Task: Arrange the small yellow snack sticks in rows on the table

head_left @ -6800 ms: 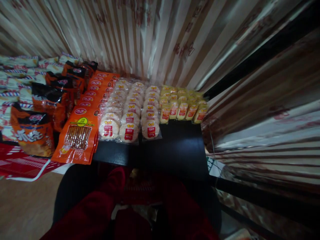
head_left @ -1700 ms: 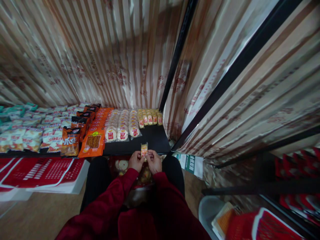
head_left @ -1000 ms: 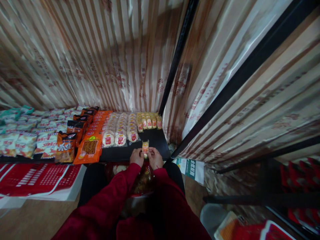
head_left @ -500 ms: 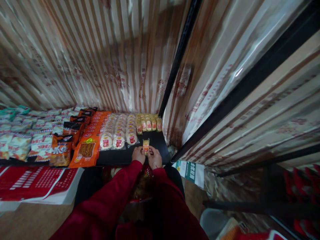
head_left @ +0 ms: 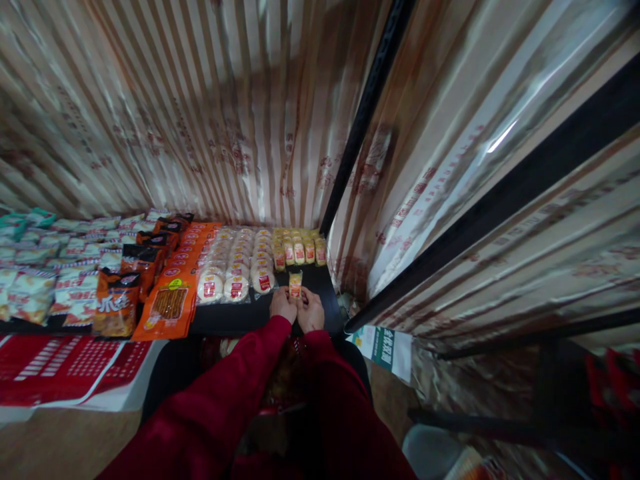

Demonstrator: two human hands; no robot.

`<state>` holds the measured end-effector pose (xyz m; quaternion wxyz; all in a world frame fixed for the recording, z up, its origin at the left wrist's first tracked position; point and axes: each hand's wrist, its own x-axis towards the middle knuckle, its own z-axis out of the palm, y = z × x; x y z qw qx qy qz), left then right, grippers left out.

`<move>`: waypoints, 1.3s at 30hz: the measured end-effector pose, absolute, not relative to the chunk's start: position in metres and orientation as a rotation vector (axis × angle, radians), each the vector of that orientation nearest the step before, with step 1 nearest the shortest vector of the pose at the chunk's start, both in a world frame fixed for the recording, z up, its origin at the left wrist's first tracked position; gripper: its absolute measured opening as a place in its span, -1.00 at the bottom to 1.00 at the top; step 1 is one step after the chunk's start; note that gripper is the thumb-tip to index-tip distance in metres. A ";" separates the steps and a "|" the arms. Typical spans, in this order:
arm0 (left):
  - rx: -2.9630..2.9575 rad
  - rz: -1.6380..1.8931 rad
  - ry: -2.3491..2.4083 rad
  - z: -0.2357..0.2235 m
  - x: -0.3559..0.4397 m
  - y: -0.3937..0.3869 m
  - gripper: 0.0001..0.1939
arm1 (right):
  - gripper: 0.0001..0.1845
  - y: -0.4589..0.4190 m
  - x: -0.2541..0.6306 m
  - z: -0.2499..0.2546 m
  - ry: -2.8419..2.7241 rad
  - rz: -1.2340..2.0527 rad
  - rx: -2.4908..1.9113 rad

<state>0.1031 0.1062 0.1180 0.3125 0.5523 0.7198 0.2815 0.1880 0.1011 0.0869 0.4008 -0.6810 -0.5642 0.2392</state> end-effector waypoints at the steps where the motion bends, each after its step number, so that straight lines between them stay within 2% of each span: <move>1: 1.456 0.739 1.899 0.118 0.103 0.108 -0.72 | -0.61 0.103 0.188 0.087 -1.428 0.615 -1.727; 13: 1.418 0.724 1.895 0.123 0.108 0.125 -0.71 | -0.63 0.130 0.195 0.070 -1.427 0.663 -1.705; 21: 1.394 0.752 1.875 0.125 0.111 0.135 -0.70 | -0.66 0.146 0.196 0.062 -1.426 0.557 -1.645; 34: 1.419 0.830 1.855 0.128 0.116 0.155 -0.64 | -0.58 0.164 0.184 0.066 -1.387 0.447 -1.498; 39: 1.451 0.868 1.858 0.120 0.117 0.168 -0.64 | -0.55 0.175 0.183 0.069 -1.395 0.498 -1.519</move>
